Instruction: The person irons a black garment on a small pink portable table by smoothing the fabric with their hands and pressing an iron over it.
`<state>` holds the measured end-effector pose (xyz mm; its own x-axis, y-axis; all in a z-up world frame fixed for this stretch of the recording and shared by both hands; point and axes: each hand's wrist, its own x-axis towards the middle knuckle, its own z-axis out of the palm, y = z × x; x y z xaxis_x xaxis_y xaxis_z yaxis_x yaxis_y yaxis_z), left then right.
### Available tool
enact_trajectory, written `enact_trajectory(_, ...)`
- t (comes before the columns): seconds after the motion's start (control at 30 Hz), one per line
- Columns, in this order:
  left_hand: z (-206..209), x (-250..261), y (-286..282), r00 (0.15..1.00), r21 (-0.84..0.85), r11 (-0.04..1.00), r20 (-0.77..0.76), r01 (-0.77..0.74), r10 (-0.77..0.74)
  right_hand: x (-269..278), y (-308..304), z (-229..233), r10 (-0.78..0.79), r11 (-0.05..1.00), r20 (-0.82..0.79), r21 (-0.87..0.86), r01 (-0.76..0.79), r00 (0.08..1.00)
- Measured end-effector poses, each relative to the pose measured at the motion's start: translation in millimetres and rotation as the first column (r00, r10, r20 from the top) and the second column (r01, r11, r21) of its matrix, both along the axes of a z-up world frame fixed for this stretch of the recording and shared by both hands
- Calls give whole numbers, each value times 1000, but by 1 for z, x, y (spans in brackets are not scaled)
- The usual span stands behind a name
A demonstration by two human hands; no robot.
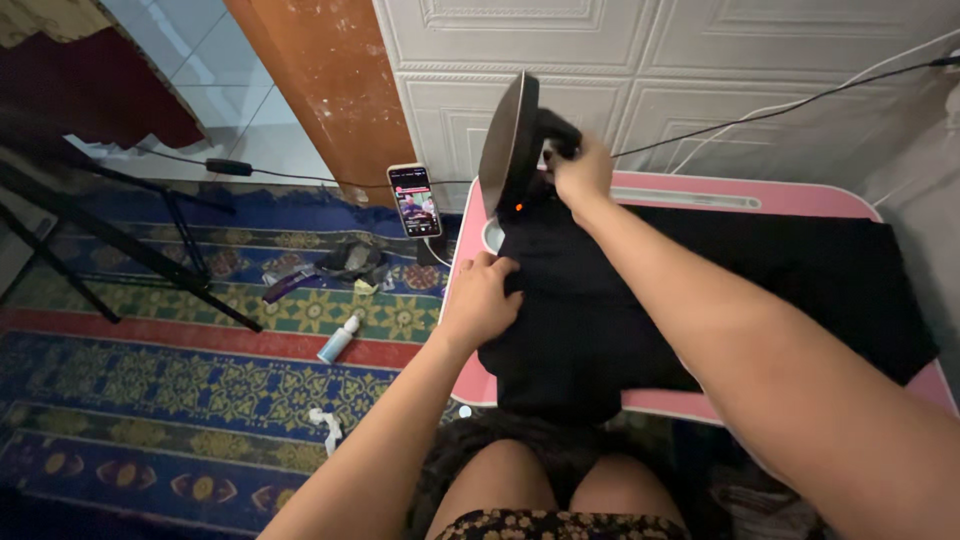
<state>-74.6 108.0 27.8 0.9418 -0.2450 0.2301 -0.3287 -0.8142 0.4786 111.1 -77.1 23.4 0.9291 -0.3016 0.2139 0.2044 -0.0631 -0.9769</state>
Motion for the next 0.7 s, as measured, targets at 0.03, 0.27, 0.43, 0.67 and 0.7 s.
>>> enact_trajectory(0.03, 0, 1, 1, 1000, 8, 1000, -7, 4, -4, -1, 0, -7, -32, 997, 2, -71, 32, 1000)
enact_trajectory(0.27, 0, 0, 1, 998, 7, 1000, 53, 24, -25, 1, -12, -6, 105, 993, -135, -44, -112, 985)
enact_trajectory(0.43, 1, 0, -3, 997, 0, 1000, 70, 32, -32, -2, -19, 8, 166, 980, -252, -70, -189, 954)
enact_trajectory(0.67, 3, 3, -3, 998, 2, 999, 59, 32, -32, -11, -16, 26, 107, 974, -324, -156, -165, 940)
enact_trajectory(0.7, 3, 4, -4, 998, 5, 999, 58, 32, -32, -12, -15, 27, 88, 975, -319, -165, -147, 944)
